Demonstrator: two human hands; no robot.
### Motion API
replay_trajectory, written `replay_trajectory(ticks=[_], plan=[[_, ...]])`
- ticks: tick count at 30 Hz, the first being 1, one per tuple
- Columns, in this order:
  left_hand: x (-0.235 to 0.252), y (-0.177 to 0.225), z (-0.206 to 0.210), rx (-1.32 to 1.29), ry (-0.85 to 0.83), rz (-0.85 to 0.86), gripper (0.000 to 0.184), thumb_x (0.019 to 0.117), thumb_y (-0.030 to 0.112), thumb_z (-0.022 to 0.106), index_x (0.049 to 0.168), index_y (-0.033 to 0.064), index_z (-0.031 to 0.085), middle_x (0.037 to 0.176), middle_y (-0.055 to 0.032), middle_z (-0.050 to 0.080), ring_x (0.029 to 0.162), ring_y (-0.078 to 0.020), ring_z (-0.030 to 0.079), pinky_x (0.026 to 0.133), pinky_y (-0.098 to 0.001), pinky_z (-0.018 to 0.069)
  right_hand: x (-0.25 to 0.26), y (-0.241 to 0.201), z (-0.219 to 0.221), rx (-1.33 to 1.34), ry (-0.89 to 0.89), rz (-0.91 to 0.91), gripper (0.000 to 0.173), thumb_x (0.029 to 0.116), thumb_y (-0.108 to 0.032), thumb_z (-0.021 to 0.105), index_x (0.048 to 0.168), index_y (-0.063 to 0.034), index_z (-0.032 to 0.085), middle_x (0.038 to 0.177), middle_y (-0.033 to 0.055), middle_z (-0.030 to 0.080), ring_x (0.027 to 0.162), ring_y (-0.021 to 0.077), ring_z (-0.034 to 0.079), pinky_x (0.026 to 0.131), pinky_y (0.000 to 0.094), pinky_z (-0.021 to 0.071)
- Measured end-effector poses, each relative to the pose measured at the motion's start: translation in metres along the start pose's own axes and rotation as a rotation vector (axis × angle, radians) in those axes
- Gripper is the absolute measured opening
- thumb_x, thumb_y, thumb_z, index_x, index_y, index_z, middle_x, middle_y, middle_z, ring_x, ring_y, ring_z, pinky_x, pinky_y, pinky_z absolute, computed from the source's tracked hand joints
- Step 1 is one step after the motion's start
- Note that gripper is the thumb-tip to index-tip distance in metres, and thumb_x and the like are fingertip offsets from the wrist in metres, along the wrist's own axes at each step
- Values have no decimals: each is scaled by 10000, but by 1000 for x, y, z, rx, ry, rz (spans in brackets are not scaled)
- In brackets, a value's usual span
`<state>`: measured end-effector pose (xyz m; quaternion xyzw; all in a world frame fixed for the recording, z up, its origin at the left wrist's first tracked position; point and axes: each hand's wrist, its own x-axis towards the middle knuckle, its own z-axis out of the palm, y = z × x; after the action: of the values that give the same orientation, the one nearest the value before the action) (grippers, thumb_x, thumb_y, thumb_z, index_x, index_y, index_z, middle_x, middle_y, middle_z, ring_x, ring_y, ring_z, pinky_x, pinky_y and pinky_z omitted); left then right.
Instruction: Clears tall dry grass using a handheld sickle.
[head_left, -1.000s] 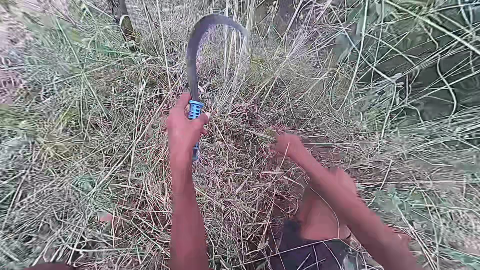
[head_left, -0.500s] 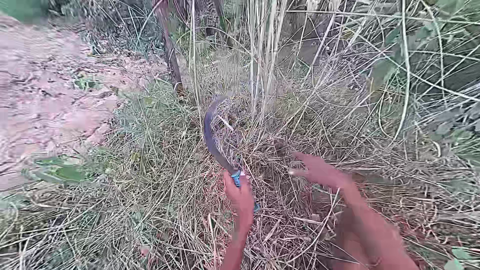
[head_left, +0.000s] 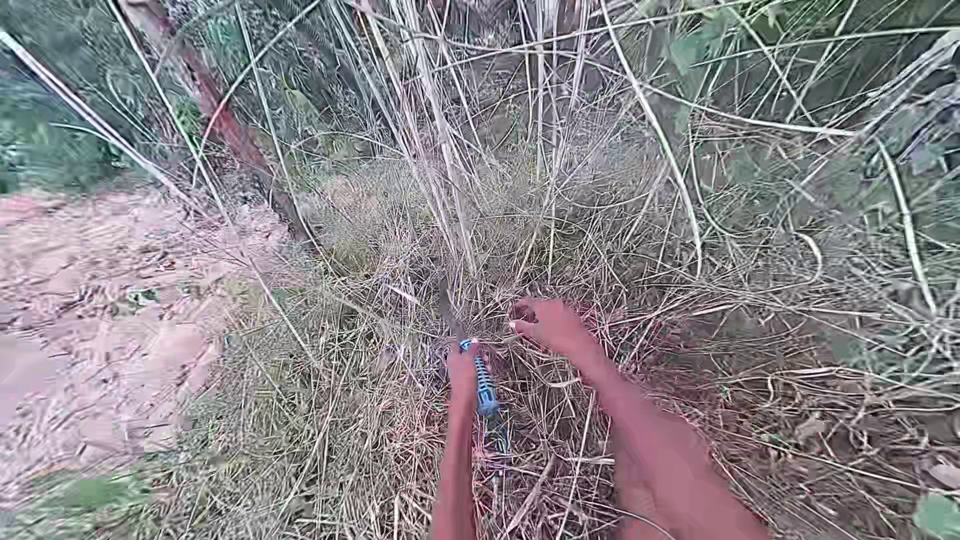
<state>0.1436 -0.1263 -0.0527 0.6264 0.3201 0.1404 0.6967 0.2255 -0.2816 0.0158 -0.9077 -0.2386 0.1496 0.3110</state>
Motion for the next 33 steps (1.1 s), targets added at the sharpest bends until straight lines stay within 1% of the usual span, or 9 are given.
replay_trajectory(ticks=[5,8,14,18,22,25,27,30,33], plan=[[20,-25,1,580,-130,18,559,1065,131,496,1561,-20,286,1121,-256,652,885,-308,692,833,-467,573,12,14,5,67,-5,-49,446,1019,-336,642,1377,-69,623,1243,208,689,1189,407,634,1020,629,458],[-16,-27,-19,516,-158,-11,564,1013,60,556,1513,-17,307,975,-154,600,675,-171,623,636,-328,562,13,17,4,151,102,-107,401,1015,-287,653,1344,-57,643,1174,222,706,1093,419,673,930,646,507],[-75,-34,-51,537,-160,-95,682,995,44,582,1570,-4,219,988,-174,614,690,-194,643,670,-363,574,-26,-13,7,244,298,-178,698,937,-287,768,1504,-27,455,1245,294,646,1090,505,638,881,662,515],[-99,-50,-42,505,-153,-102,724,961,47,606,1572,-5,222,991,-207,629,709,-248,663,691,-425,583,6,-43,-1,339,310,-83,921,926,-327,771,1588,39,245,1429,339,518,1292,499,534,1044,639,435],[-113,-56,-42,584,-102,-94,739,950,70,633,1572,-6,242,1048,-239,647,798,-301,689,753,-475,585,46,-42,27,556,222,-187,712,917,-298,780,1448,62,471,1318,266,626,1239,351,602,1082,522,447],[-113,-52,-38,772,-49,-91,733,969,101,634,1588,19,249,1134,-279,661,957,-389,696,873,-559,551,56,-38,41,522,256,-284,368,922,-300,761,1098,15,688,997,166,708,954,276,662,894,528,505],[-112,-54,-36,774,-38,-92,714,983,106,626,1586,17,254,1126,-278,667,956,-390,699,878,-560,549,47,-35,37,515,262,-273,337,929,-271,759,1080,25,699,981,175,711,935,284,671,897,527,511],[-108,-62,-31,498,0,-34,540,1007,105,608,1475,-33,377,907,-170,666,677,-229,685,657,-402,599,41,-23,33,649,340,-228,307,917,-211,770,1074,41,692,940,131,722,862,184,688,851,399,566],[-97,-56,-18,326,92,-4,525,1030,98,569,1496,-45,373,939,-183,661,697,-236,674,662,-416,590,33,-19,24,833,340,-87,388,948,-203,746,1224,47,637,1128,190,687,1044,227,647,968,434,507]])
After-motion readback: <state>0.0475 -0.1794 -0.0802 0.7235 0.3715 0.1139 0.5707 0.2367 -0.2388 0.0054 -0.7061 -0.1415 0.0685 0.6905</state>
